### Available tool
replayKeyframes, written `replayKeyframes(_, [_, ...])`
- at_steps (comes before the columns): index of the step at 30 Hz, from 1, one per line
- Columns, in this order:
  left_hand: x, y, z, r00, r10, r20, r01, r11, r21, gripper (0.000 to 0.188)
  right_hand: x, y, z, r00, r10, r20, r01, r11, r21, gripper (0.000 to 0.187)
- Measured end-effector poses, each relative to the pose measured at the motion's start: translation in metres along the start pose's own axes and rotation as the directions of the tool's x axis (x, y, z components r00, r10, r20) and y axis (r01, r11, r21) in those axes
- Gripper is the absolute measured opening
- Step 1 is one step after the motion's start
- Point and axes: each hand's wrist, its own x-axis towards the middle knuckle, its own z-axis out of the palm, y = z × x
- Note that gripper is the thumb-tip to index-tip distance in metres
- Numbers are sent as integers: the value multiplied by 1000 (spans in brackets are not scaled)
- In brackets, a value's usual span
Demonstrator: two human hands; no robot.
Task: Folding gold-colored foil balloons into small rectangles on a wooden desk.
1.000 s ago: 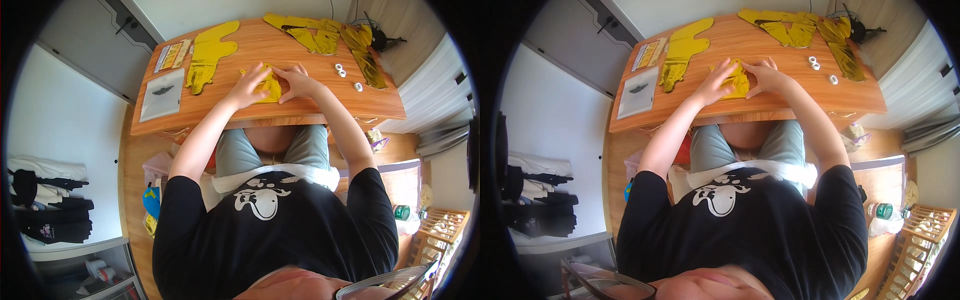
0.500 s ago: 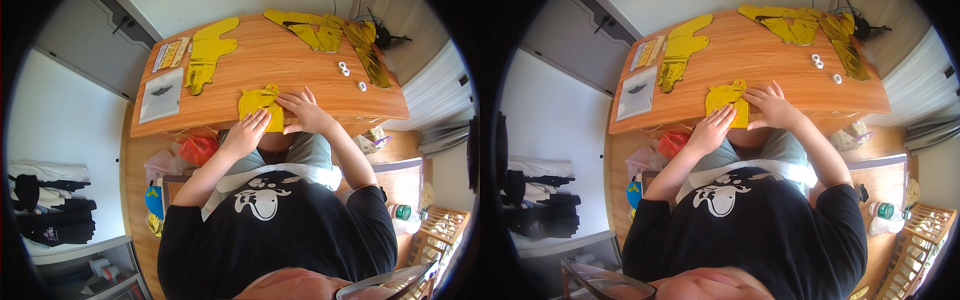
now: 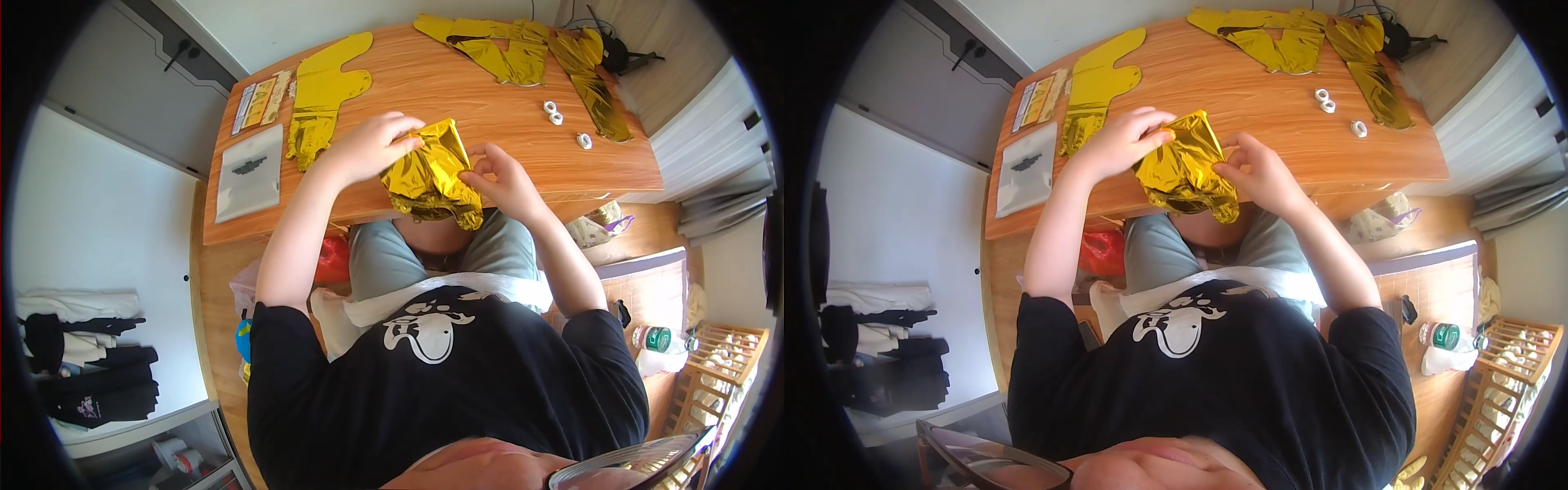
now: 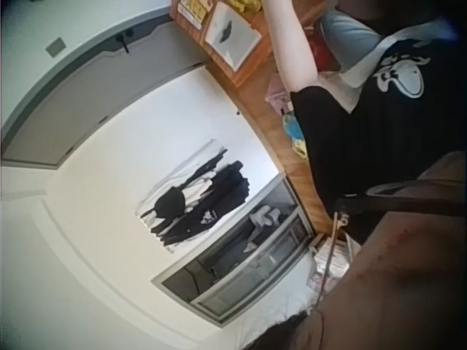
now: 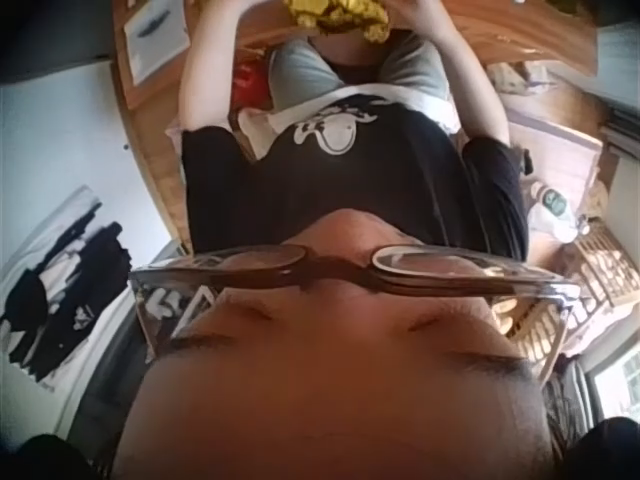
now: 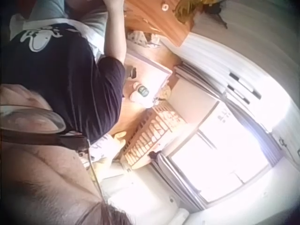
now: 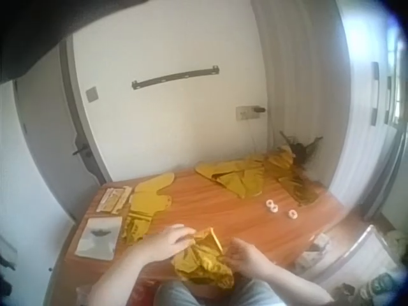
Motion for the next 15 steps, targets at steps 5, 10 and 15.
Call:
replayKeyframes(5, [46,-35,35,978,-143,154,121,982,145,44,19,29,7,994,74,-83,-92,967,-236,53])
replayKeyframes(10, [39,-65,91,994,61,-92,-27,943,332,47,23,37,10,996,32,-88,-64,917,-393,61])
replayKeyframes(15, [31,-66,111,985,151,-85,-115,936,334,55,23,37,6,998,-16,-60,-11,909,-416,56])
